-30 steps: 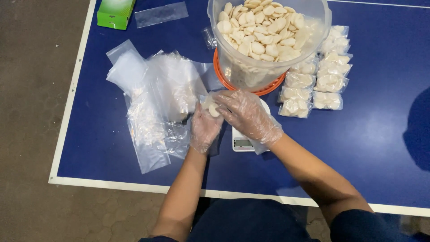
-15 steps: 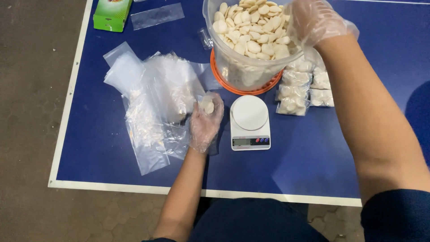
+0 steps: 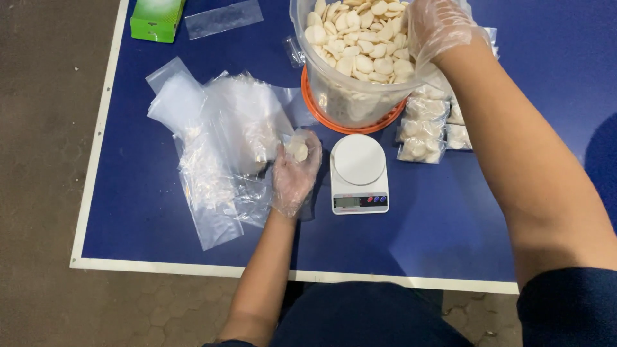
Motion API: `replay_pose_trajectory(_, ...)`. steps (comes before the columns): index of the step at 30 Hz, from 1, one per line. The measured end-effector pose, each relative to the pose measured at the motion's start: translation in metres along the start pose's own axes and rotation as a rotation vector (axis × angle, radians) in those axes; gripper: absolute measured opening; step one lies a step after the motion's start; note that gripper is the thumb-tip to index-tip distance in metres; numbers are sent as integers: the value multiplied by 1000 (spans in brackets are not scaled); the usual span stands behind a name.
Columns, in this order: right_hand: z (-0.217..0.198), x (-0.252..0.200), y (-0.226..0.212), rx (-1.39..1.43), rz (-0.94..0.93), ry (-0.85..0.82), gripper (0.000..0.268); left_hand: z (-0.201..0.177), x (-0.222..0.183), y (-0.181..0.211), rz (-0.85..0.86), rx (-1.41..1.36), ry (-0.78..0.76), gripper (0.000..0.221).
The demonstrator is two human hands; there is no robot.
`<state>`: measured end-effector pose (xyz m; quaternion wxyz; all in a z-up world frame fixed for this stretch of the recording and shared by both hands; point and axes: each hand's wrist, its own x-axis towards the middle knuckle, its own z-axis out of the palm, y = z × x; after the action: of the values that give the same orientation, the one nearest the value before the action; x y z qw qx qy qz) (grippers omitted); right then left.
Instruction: Weighing and packaging small food items into plastic bags using a digital scale.
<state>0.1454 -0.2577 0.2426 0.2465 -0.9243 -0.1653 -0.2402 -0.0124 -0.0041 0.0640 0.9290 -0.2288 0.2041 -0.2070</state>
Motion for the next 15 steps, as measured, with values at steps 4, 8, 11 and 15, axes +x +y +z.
replay_pose_trajectory(4,5,-4,12,-12,-35,84,16,-5,1,3,59,96,-2,51)
replay_pose_trajectory(8,-5,-7,10,59,-224,264,15,-13,10,12,44,156,-8,53)
replay_pose_trajectory(11,-20,-50,-9,374,-291,514,19,-20,15,18,45,152,-9,57)
replay_pose_trajectory(15,-27,-118,-49,389,-93,458,21,-4,2,-6,144,45,-71,64)
